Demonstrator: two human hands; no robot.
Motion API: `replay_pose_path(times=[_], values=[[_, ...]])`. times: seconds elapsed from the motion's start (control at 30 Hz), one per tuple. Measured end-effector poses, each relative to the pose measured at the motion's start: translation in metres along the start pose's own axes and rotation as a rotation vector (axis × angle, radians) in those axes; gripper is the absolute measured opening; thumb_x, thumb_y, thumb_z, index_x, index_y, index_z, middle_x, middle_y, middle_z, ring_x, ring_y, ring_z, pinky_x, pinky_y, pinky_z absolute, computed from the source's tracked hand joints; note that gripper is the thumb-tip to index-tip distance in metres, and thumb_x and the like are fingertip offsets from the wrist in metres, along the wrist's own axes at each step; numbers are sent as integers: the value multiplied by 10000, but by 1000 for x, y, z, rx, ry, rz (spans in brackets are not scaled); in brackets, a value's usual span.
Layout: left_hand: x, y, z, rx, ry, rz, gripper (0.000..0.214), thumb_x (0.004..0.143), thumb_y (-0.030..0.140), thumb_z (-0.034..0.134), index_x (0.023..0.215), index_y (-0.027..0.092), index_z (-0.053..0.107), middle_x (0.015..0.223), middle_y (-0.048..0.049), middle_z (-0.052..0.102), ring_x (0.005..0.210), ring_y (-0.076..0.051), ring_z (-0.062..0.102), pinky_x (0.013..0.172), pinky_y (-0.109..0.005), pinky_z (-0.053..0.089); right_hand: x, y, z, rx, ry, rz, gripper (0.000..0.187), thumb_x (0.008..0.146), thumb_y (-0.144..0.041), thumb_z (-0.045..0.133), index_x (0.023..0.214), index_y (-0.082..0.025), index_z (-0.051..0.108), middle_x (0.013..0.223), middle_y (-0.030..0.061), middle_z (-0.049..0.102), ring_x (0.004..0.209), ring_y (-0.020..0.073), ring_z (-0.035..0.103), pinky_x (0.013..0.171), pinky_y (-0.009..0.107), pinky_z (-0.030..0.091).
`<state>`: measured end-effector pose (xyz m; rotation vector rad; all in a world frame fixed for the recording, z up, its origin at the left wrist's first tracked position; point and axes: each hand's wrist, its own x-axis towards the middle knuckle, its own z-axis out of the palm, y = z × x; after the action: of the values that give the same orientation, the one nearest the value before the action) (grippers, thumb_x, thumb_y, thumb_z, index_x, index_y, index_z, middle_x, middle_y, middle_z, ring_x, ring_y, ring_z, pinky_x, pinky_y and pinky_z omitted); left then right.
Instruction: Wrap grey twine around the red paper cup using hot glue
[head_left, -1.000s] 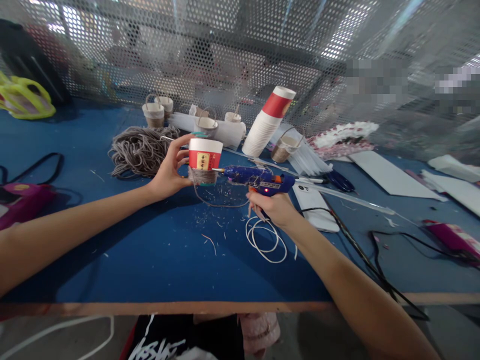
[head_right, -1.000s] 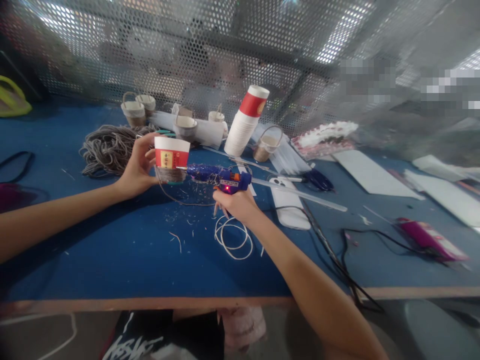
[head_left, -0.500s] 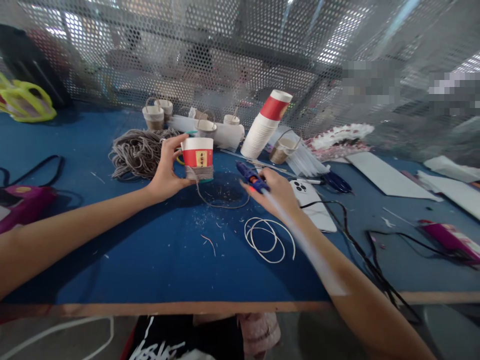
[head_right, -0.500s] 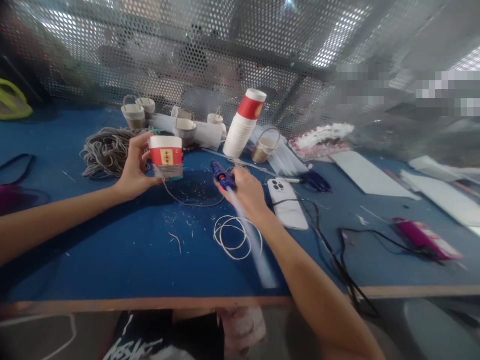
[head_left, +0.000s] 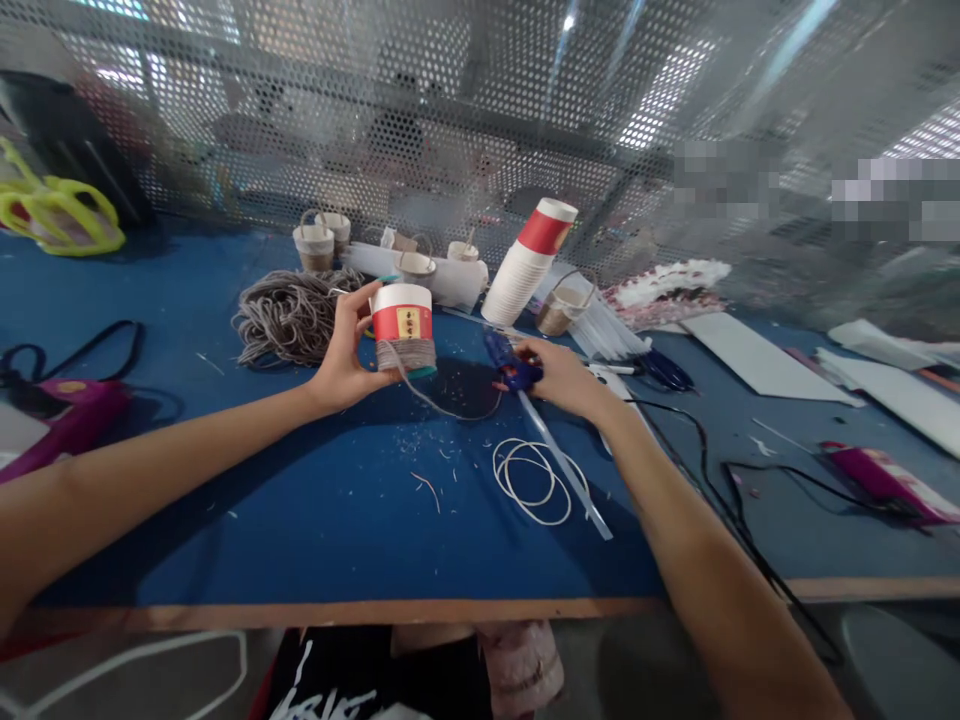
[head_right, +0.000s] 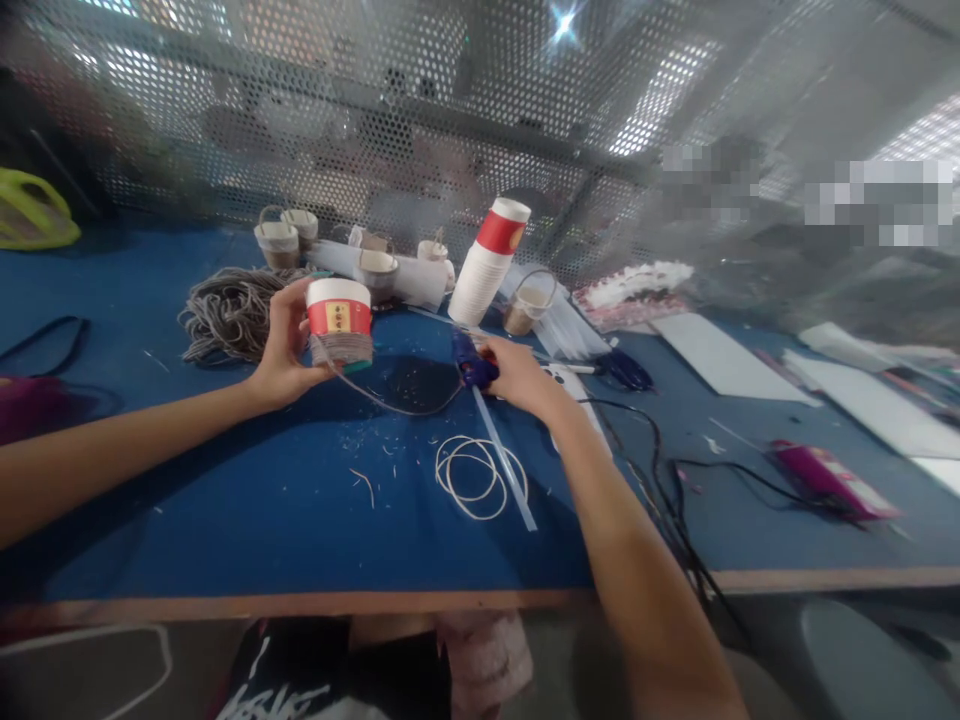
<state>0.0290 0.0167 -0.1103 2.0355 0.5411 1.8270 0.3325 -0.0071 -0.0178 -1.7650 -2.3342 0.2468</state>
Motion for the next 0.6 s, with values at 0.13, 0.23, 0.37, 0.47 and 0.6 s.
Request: replay_pose_path(times=[0.13,0.23,0.37,0.47,0.6], values=[[-1,-5,1,33,54,-5,1032,641,635,845,1461,384,271,1419,-83,355,1319,-315,453,1039,-461,512,-8,26,-25,-101,20,121,263,606,-114,696,824,-207,583,853,83,704,845,294,662,726,345,466],[0,-5,-1,37,113,-1,990,685,656,806,1456,386,247,1426,-67,320,1345,-311,403,1081,-464,478,-12,33,-33,-142,1,173,241,597,-137,712,766,-226,565,762,53,679,781,281,652,672,328,445],[2,-2,-7,49,262,12,879,785,599,759,1443,393,215,1408,-33,288,1331,-249,361,1144,-421,399,-14,28,-31,-157,-75,193,268,565,-141,739,647,-247,506,644,6,618,673,244,619,602,308,414],[5,2,-8,89,365,27,798,825,593,724,1419,373,239,1381,-33,306,1314,-226,357,1147,-408,377,-14,22,-29,-156,-102,192,290,559,-121,740,635,-251,493,635,-1,608,657,236,606,593,309,408],[15,-4,-13,151,423,10,738,873,637,641,1411,361,217,1435,-32,335,1325,-226,419,1153,-444,374,-16,19,-34,-160,-89,196,296,576,-124,735,632,-255,476,657,13,603,661,240,595,610,324,411]])
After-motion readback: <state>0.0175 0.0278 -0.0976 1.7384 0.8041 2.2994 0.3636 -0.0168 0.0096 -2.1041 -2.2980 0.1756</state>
